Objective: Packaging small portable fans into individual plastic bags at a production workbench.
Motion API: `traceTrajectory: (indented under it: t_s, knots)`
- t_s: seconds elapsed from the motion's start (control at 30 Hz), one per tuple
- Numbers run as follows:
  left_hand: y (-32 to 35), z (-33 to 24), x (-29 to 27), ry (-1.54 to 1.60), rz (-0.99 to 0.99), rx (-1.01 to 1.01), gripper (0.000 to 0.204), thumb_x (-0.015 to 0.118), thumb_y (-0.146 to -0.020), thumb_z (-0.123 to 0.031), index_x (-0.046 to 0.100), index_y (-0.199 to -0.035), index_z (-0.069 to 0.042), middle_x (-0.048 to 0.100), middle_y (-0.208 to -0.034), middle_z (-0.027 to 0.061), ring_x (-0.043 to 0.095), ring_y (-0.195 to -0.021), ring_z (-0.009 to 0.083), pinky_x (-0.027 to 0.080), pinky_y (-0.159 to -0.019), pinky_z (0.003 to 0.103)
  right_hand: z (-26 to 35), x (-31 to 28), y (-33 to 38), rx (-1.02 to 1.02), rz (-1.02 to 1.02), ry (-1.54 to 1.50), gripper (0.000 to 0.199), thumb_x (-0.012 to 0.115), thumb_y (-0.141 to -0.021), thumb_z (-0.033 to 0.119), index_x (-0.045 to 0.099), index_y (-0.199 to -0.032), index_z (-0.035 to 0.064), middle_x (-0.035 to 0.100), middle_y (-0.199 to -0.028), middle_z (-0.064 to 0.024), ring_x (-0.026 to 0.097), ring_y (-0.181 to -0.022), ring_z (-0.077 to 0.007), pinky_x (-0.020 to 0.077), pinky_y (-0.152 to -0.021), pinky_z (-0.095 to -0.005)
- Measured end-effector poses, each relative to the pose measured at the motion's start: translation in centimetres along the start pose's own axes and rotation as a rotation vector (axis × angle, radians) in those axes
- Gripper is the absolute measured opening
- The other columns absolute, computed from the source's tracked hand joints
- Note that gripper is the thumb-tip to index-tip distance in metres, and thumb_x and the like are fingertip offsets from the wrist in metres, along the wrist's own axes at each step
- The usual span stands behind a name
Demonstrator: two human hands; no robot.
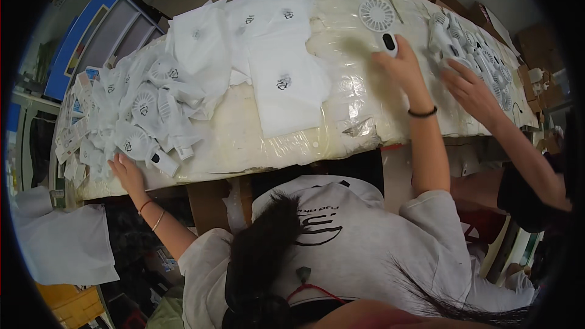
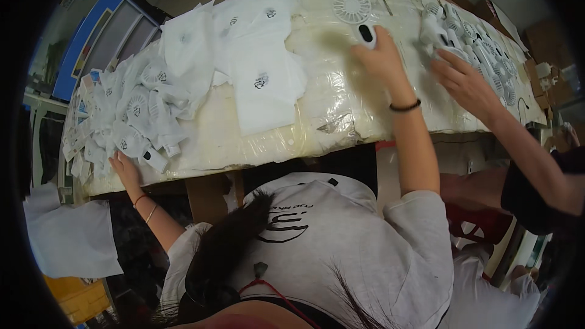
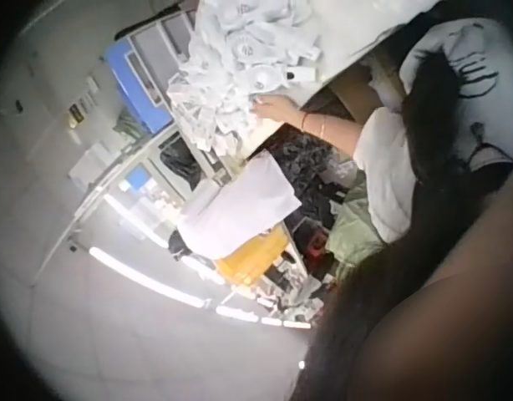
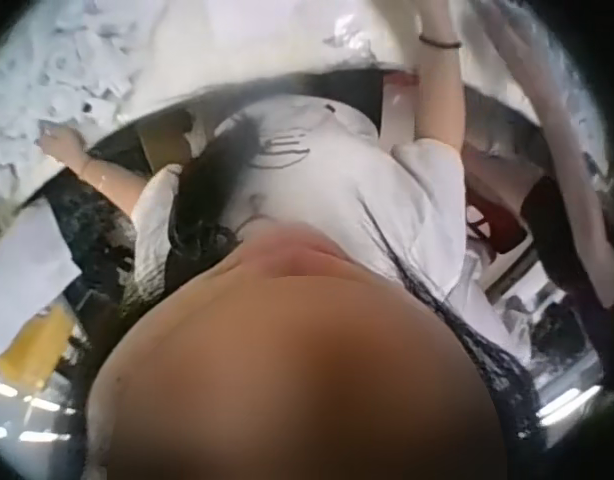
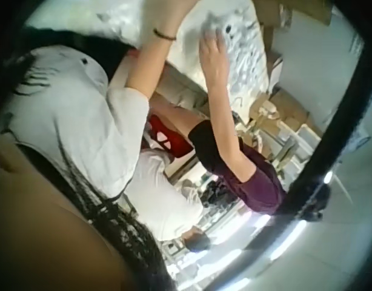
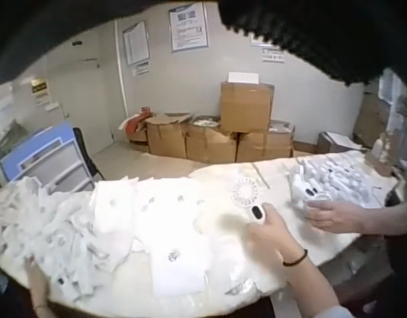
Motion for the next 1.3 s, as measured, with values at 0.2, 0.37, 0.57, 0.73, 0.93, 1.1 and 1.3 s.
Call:
traceTrajectory:
  t_s: [0.2, 0.37, 0.57, 0.73, 0.93, 1.1, 1.3]
  knots:
    - [4.2, -18.1, -1.4, 0.23, -0.032, 0.475, 0.026, 0.057, -0.084, -0.007, 0.059, -0.11, -0.006, 0.057, -0.12, 0.0137, 0.05, -0.115, 0.03, 0.037, -0.098, 0.038, 1.6, 3.8, 6.8, 0.166, 0.227, -0.757, 0.027, 0.059, -0.083, 0.006, 0.052, -0.109, 0.0015, 0.059, -0.085, -0.0076, 0.054, -0.069, -0.013, 0.0426, -0.066, -0.0224]
    - [12.3, -30.9, 2.1, 0.795, 0.703, 0.747, 0.018, 0.061, -0.077, -0.001, 0.064, -0.093, -0.005, 0.059, -0.104, 0.0063, 0.054, -0.093, 0.0215, 0.041, -0.084, 0.031, 1.0, 6.0, 9.4, 0.189, 0.231, -0.889, 0.029, 0.059, -0.083, 0.002, 0.049, -0.11, 0.0018, 0.059, -0.091, -0.0064, 0.056, -0.074, -0.0128, 0.0441, -0.068, -0.0233]
    - [15.5, -35.2, 5.9, 0.792, 1.057, 0.713, 0.011, 0.062, -0.077, -0.004, 0.061, -0.087, -0.004, 0.056, -0.093, 0.0024, 0.049, -0.077, 0.0164, 0.041, -0.072, 0.025, -0.3, 3.8, 8.3, 0.171, 0.223, -0.815, 0.036, 0.062, -0.08, -0.001, 0.048, -0.113, 0.0019, 0.06, -0.095, -0.0079, 0.056, -0.076, -0.0135, 0.0445, -0.071, -0.0234]
    - [16.2, -37.2, 7.4, 0.814, 1.155, 0.679, 0.01, 0.062, -0.077, -0.004, 0.061, -0.086, -0.004, 0.054, -0.087, 0.002, 0.047, -0.071, 0.0142, 0.04, -0.066, 0.022, -1.5, 2.1, 7.3, 0.176, 0.202, -0.861, 0.042, 0.063, -0.078, -0.002, 0.046, -0.117, 0.0019, 0.06, -0.099, -0.0099, 0.057, -0.078, -0.0138, 0.0449, -0.074, -0.0249]
    - [15.7, -36.2, 8.0, 0.728, 1.176, 0.555, 0.006, 0.062, -0.078, -0.004, 0.06, -0.084, -0.003, 0.055, -0.082, 0.0018, 0.049, -0.07, 0.0146, 0.042, -0.068, 0.024, -0.6, 3.6, 7.5, -0.208, 0.002, -0.238, 0.056, 0.062, -0.08, -0.001, 0.04, -0.131, 0.0029, 0.062, -0.097, -0.0128, 0.057, -0.07, -0.0149, 0.0465, -0.064, -0.0242]
    - [14.3, -33.4, 7.2, 1.058, 0.983, 0.134, 0.007, 0.06, -0.08, -0.001, 0.059, -0.087, -0.001, 0.055, -0.081, 0.0022, 0.047, -0.069, 0.0119, 0.04, -0.066, 0.022, 0.4, 5.7, 10.7, 0.298, 0.682, -1.284, 0.062, 0.06, -0.084, 0.002, 0.035, -0.14, 0.0051, 0.064, -0.089, -0.0135, 0.055, -0.059, -0.0147, 0.0436, -0.05, -0.0215]
    - [15.6, -34.4, 4.2, 1.495, 1.152, -0.005, 0.009, 0.058, -0.082, 0.0, 0.059, -0.091, 0.0, 0.056, -0.084, 0.0037, 0.046, -0.07, 0.0105, 0.039, -0.066, 0.021, 3.9, 9.1, 13.1, 0.484, 0.892, -1.341, 0.059, 0.059, -0.086, 0.005, 0.036, -0.141, 0.0064, 0.065, -0.084, -0.0127, 0.052, -0.051, -0.0132, 0.0383, -0.041, -0.0194]
Point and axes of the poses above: each hand's wrist, its own y-axis away from the middle knuckle, its own x-axis out of the palm, z = x × y, the point moved 5 cm from there along -y, towards the middle knuckle
